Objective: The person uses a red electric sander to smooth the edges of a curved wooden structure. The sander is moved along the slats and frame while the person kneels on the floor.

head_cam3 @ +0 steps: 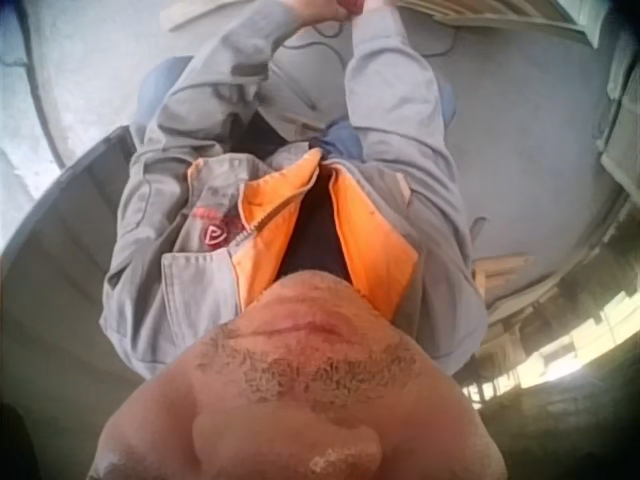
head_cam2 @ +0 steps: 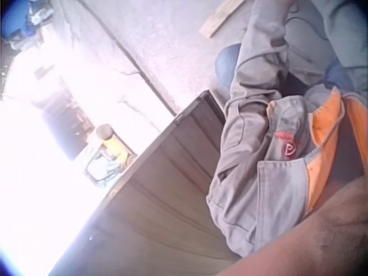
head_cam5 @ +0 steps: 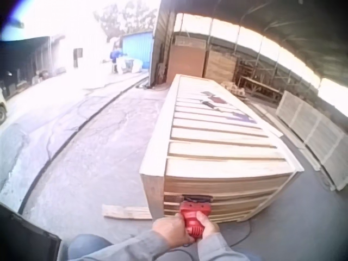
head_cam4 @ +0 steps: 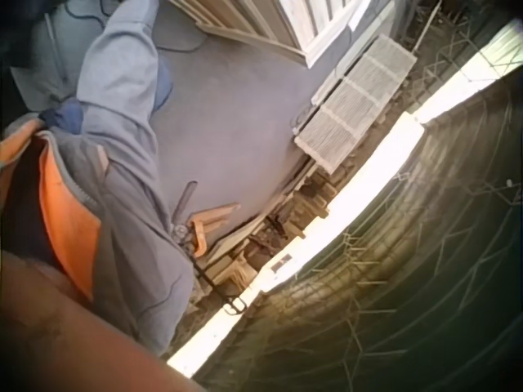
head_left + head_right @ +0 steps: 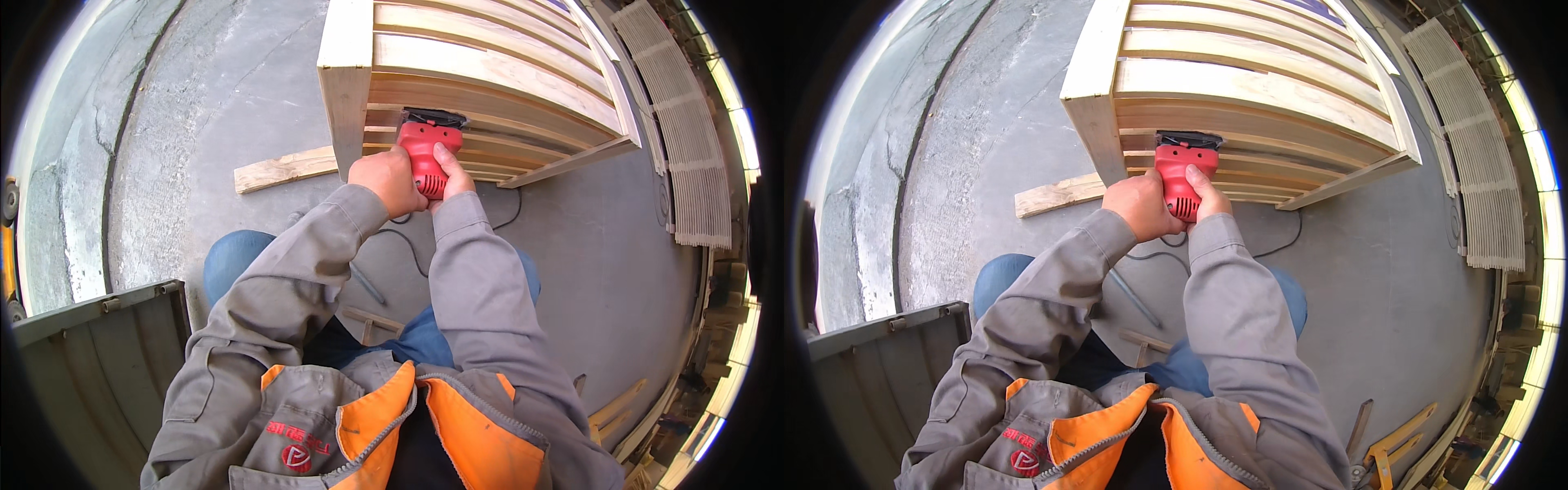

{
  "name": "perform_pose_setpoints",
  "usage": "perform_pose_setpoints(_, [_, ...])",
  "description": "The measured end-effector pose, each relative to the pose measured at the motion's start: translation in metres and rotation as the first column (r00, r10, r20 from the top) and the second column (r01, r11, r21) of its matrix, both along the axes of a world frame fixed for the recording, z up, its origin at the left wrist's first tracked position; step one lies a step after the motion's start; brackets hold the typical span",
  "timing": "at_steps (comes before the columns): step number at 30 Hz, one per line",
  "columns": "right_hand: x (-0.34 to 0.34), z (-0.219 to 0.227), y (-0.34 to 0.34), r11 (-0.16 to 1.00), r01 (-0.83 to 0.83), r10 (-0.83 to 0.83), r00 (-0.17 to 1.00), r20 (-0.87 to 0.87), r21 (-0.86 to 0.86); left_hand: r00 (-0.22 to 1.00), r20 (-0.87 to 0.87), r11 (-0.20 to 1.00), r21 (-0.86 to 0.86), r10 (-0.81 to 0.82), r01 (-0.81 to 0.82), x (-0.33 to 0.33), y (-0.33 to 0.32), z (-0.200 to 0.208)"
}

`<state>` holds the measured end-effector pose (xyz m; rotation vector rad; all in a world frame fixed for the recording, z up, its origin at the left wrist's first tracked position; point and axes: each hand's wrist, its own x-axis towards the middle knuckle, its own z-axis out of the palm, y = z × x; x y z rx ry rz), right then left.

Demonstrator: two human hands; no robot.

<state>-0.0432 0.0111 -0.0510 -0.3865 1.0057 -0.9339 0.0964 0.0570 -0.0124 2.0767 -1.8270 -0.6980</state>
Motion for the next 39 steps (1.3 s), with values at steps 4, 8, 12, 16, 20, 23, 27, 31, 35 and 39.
perform_pose_setpoints(4, [-0.032, -0.005, -0.011, 0.999, 0.041, -0.041, 0.999, 0.002, -0.024, 0.999, -0.023, 0.999, 0.008, -0.044, 0.044, -0.027, -0.014, 0.004])
perform_pose_setpoints(8, [-0.056, -0.006, -0.017, 0.992, 0.114, -0.114, 0.993, 0.001, -0.055, 0.994, -0.071, 0.996, -0.008, -0.086, 0.085, -0.047, -0.025, 0.003])
perform_pose_setpoints(12, [-0.077, -0.006, -0.024, 0.985, 0.152, -0.155, 0.987, -0.031, -0.076, 0.988, -0.085, 0.991, -0.042, -0.127, 0.124, -0.067, -0.035, -0.001])
perform_pose_setpoints(16, [-0.098, -0.004, -0.03, 0.98, 0.181, -0.185, 0.982, -0.038, -0.077, 0.981, -0.109, 0.987, -0.058, -0.159, 0.153, -0.084, -0.045, 0.002])
perform_pose_setpoints(20, [-0.116, 0.001, -0.034, 0.973, 0.221, -0.226, 0.972, -0.06, -0.072, 0.974, -0.121, 0.979, -0.097, -0.192, 0.181, -0.102, -0.055, -0.001])
perform_pose_setpoints(23, [-0.129, 0.003, -0.037, 0.966, 0.246, -0.252, 0.965, -0.073, -0.081, 0.964, -0.144, 0.973, -0.098, -0.224, 0.211, -0.113, -0.061, -0.002])
perform_pose_setpoints(27, [-0.141, 0.005, -0.039, 0.962, 0.255, -0.264, 0.959, -0.102, -0.093, 0.957, -0.162, 0.966, -0.13, -0.242, 0.222, -0.125, -0.067, -0.008])
perform_pose_setpoints(31, [-0.137, 0.003, -0.04, 0.966, 0.243, -0.253, 0.957, -0.141, -0.084, 0.956, -0.148, 0.961, -0.156, -0.252, 0.229, -0.121, -0.064, -0.008])
perform_pose_setpoints(35, [-0.124, 0.001, -0.035, 0.977, 0.192, -0.203, 0.971, -0.129, -0.092, 0.962, -0.133, 0.962, -0.167, -0.239, 0.215, -0.108, -0.055, -0.009])
perform_pose_setpoints(39, [-0.107, -0.002, -0.031, 0.987, 0.138, -0.149, 0.979, -0.141, -0.088, 0.97, -0.15, 0.976, -0.137, -0.189, 0.169, -0.09, -0.045, -0.009])
